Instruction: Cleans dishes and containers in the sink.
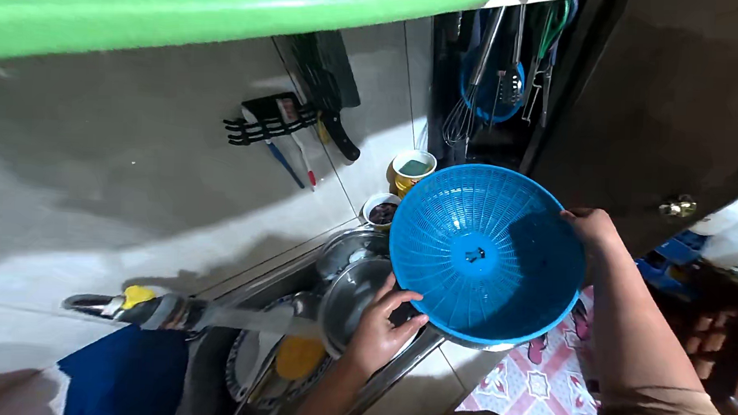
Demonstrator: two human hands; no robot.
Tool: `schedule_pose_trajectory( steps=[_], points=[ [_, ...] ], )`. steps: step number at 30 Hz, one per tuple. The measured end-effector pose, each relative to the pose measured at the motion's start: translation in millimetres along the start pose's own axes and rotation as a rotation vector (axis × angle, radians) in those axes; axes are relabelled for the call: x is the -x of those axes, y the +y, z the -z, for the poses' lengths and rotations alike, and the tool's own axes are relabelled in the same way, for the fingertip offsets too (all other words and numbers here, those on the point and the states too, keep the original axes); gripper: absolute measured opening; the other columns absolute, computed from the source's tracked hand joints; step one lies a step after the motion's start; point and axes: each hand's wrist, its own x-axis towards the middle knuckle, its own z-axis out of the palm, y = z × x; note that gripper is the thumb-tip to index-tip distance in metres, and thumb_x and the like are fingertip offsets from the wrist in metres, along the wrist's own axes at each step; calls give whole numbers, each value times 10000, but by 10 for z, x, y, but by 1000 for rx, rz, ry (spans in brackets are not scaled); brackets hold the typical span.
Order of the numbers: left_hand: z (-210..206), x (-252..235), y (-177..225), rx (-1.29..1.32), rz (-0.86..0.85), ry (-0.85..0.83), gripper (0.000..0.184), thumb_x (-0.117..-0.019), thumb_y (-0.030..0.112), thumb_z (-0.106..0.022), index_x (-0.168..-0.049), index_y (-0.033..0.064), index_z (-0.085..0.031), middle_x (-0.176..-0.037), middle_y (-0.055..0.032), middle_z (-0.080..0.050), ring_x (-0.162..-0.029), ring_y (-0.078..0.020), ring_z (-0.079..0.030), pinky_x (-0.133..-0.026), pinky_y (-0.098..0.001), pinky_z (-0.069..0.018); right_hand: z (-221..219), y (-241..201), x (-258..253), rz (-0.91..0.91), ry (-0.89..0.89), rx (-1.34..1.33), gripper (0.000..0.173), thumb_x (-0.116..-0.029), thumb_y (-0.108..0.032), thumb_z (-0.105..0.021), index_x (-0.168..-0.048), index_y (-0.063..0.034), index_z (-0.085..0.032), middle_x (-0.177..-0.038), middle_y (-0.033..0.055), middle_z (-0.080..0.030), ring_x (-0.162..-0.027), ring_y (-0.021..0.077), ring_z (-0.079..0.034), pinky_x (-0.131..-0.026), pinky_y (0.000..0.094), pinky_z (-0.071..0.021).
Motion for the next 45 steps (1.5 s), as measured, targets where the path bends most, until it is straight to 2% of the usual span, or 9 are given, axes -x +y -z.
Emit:
schedule_pose_trajectory(
  steps=[7,13,21,23,28,33,36,40,45],
  points=[
    [17,-19,64,41,67,-20,348,-792,258,-880,-1119,214,-768,-1556,-71,-493,-1428,-196,-475,-1134,-364,-483,12,139,-183,22,-10,-13,338,-940,-489,-637,-1098,-218,-761,-987,129,-744,-874,334,-713,-751,650,-561],
    [10,-20,71,-4,77,-7,428,-767,293,-903,-1155,197,-751,-1511,-49,-544,-1403,-175,-501,-1136,-354,-475,268,-646,491,-97,-78,-116,259,-1024,-211,-624,-1221,-64,-707,-1172,245,-684,-1080,413,-649,-921,673,-482],
    [-33,13,101,3,54,38,381,-738,308,-930,-1071,204,-775,-1496,-58,-559,-1376,-189,-533,-1107,-351,-508,267,-518,236,-107,-109,29,317,-1016,-300,-639,-1190,-47,-717,-1193,281,-668,-1119,464,-624,-936,726,-447],
    [-37,27,114,-34,66,22,384,-745,331,-926,-1084,230,-776,-1504,-41,-552,-1389,-187,-519,-1114,-356,-502,118,37,-267,-18,2,124,351,-923,-495,-668,-1073,-195,-769,-1050,171,-738,-962,384,-703,-785,691,-541],
    [46,75,37,142,99,-5,523,-819,265,-873,-1301,173,-694,-1509,-33,-547,-1417,-212,-489,-1158,-407,-472,131,243,-631,40,-13,261,382,-929,-543,-660,-1099,-219,-769,-1115,196,-724,-1067,441,-665,-879,750,-487],
    [747,192,-404,574,633,487,364,-1049,200,-546,-1352,-3,-558,-1265,-147,-677,-1149,-247,-670,-955,-416,-572,224,741,-1196,263,72,460,540,-892,-733,-550,-1210,-321,-695,-1174,168,-705,-1075,464,-658,-827,800,-471],
    [1222,277,-787,717,768,699,376,-1102,196,-443,-1409,-18,-480,-1261,-153,-663,-1104,-198,-677,-930,-351,-564,226,219,-733,403,56,309,528,-936,-658,-571,-1330,-312,-636,-1272,119,-672,-1110,389,-661,-870,713,-516],
    [1587,177,-1364,774,837,531,378,-1096,223,-458,-1407,10,-492,-1269,-133,-659,-1074,-180,-674,-896,-329,-559,-125,-1096,1080,726,-255,168,491,-989,-629,-534,-1399,-362,-578,-1252,-64,-680,-1045,154,-694,-829,459,-617],
    [1751,-264,-1167,481,965,237,374,-1055,295,-562,-1333,48,-597,-1189,-110,-715,-1038,-200,-703,-897,-351,-566,-1772,-1742,2740,1028,-830,229,299,-948,-445,-678,-1222,-325,-703,-1182,-59,-697,-1026,110,-684,-924,389,-598]
  ],
)
